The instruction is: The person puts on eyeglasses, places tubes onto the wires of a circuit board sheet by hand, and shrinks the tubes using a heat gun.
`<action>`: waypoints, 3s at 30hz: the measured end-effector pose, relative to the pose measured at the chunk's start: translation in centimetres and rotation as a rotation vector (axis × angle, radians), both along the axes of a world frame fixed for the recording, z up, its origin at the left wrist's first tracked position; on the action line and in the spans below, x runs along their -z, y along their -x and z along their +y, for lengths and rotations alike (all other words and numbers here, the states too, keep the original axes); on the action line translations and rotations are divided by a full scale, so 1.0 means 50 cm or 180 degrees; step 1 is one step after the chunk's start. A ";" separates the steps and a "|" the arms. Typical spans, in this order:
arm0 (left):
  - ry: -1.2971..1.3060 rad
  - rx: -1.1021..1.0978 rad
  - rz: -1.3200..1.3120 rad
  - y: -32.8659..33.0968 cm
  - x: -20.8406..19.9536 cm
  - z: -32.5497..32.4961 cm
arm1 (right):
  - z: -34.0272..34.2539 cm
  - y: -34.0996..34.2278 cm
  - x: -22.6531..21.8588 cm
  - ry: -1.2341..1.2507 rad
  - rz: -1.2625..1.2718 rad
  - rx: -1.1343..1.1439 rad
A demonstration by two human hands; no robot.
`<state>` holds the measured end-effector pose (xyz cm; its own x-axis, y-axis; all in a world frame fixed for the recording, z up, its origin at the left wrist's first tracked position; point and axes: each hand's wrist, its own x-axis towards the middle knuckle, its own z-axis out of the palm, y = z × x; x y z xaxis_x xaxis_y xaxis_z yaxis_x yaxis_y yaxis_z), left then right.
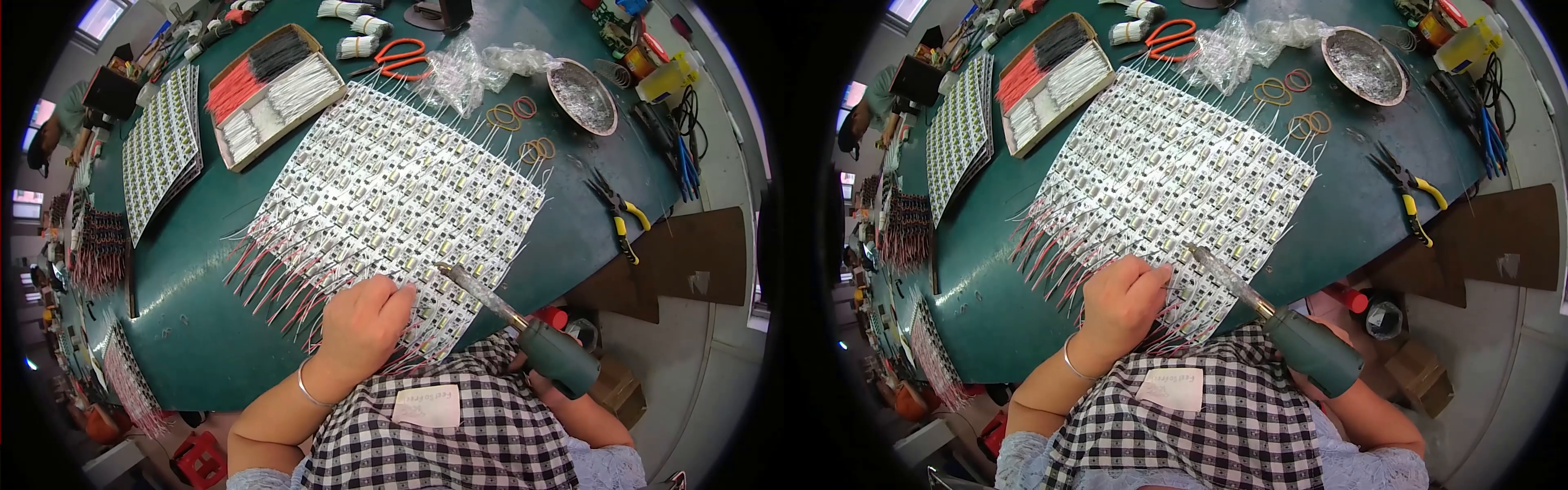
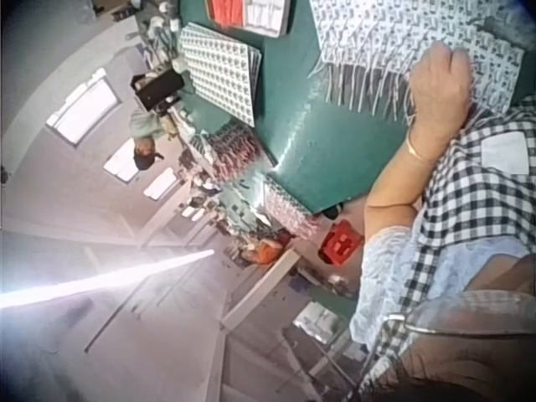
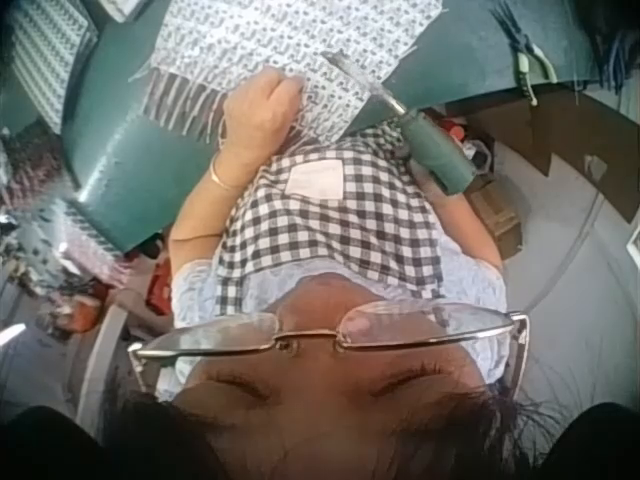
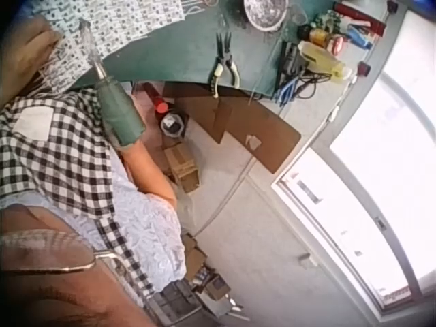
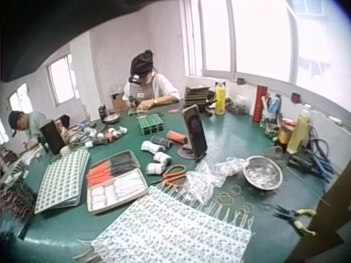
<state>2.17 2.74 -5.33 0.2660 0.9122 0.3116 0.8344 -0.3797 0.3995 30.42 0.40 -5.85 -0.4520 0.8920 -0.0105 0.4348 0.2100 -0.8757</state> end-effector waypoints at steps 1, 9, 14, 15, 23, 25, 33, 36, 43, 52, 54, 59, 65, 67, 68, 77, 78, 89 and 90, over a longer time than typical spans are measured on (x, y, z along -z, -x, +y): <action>0.0007 -0.0015 0.0015 0.000 0.000 -0.001 | -0.002 0.004 -0.003 0.0087 0.0014 0.0100; 0.0000 -0.0065 -0.0013 0.015 -0.036 -0.022 | -0.018 -0.012 0.000 0.0846 -0.0230 0.0343; -0.0323 -0.0291 -0.0059 0.044 -0.111 -0.051 | -0.008 0.001 -0.021 0.0709 -0.0337 0.0687; -0.0455 -0.0211 -0.0048 0.040 -0.123 -0.050 | 0.003 0.001 -0.028 0.0717 -0.0335 0.0685; -0.0259 0.0268 -0.0197 -0.015 -0.022 -0.024 | -0.038 -0.045 0.015 -0.0010 0.0111 0.0206; -0.0225 0.0255 -0.0195 -0.016 -0.011 -0.028 | -0.035 -0.040 -0.013 0.0259 -0.0048 0.0213; -0.0225 0.0161 -0.0278 -0.022 -0.011 -0.029 | -0.020 -0.026 -0.021 -0.0564 -0.0071 -0.0192; -0.0160 0.0085 -0.0229 -0.020 -0.011 -0.035 | -0.025 -0.023 -0.004 -0.0643 0.0038 -0.0046; -0.0202 0.0049 -0.0211 -0.019 -0.008 -0.036 | -0.008 -0.010 -0.017 -0.0514 0.0175 -0.0222; -0.0241 0.0087 -0.0254 -0.017 -0.006 -0.034 | -0.016 -0.026 0.002 -0.0898 -0.0481 -0.0520; -0.0242 0.0083 -0.0249 -0.017 -0.005 -0.034 | -0.018 -0.025 0.003 -0.0856 -0.0539 -0.0646; -0.0249 0.0093 -0.0263 -0.016 -0.005 -0.034 | -0.052 -0.037 0.015 0.0765 0.0290 0.0472; -0.0232 0.0105 -0.0253 -0.015 -0.006 -0.035 | -0.039 -0.034 -0.004 0.0693 0.0143 0.0306; -0.0234 0.0105 -0.0238 -0.016 -0.009 -0.036 | -0.039 -0.036 0.004 0.0537 0.0035 0.0230; -0.0218 0.0116 -0.0192 -0.015 -0.012 -0.037 | -0.039 -0.038 0.006 0.0381 -0.0079 0.0156; -0.0258 -0.0121 -0.0136 0.016 -0.115 -0.081 | -0.020 -0.069 -0.026 0.0148 0.0074 -0.0065; -0.0295 0.0075 -0.0237 0.005 -0.109 -0.072 | -0.020 -0.070 -0.021 0.0153 0.0088 -0.0073; -0.0227 0.0426 -0.0476 -0.042 0.002 -0.038 | -0.051 -0.059 -0.016 -0.0410 -0.0359 0.0040; -0.0222 0.0450 -0.0504 -0.044 0.003 -0.036 | -0.050 -0.056 -0.009 -0.0409 -0.0365 0.0039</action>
